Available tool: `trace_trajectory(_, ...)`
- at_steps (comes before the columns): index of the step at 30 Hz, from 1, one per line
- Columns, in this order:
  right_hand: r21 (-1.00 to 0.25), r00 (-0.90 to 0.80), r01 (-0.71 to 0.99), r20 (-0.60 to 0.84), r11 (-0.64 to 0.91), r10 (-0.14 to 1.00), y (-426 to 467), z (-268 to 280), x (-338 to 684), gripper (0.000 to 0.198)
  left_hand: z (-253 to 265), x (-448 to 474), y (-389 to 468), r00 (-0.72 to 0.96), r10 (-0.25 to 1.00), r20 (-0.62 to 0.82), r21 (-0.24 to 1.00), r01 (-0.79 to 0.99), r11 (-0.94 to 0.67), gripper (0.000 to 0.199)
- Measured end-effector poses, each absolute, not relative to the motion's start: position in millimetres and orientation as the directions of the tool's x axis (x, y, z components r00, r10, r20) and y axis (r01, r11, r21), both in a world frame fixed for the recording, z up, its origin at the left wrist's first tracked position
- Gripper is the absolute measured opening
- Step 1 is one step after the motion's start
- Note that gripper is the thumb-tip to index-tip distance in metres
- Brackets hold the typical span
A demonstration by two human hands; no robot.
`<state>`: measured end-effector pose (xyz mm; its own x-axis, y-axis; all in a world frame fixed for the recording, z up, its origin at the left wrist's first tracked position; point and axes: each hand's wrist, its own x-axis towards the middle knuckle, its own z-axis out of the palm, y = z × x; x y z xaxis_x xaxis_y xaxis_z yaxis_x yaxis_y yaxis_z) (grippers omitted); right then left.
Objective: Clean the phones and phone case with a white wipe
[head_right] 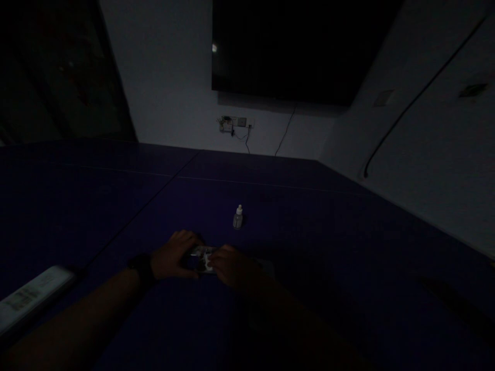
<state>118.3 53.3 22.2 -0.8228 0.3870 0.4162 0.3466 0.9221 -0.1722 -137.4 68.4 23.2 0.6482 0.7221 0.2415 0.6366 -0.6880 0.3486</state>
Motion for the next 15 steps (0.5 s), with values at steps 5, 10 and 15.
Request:
trace_trajectory(5,-0.199,-0.800,0.385,0.415,0.901,0.434,61.0,19.9,137.2,0.023,22.8,-138.2,69.0,0.652,0.719,0.243,0.345,0.634,-0.692,0.074)
trace_trajectory(10,-0.201,-0.854,0.279,0.394,0.939,0.339,55.2,22.6,132.5,0.025,23.4,-137.9,68.4,0.646,0.721,0.252,0.348,0.635,-0.690,0.073)
trace_trajectory(15,-0.189,-0.804,0.383,0.414,0.904,0.427,55.5,19.5,119.5,0.022,24.4,-137.4,68.1,0.648,0.719,0.253,0.354,0.629,-0.692,0.073)
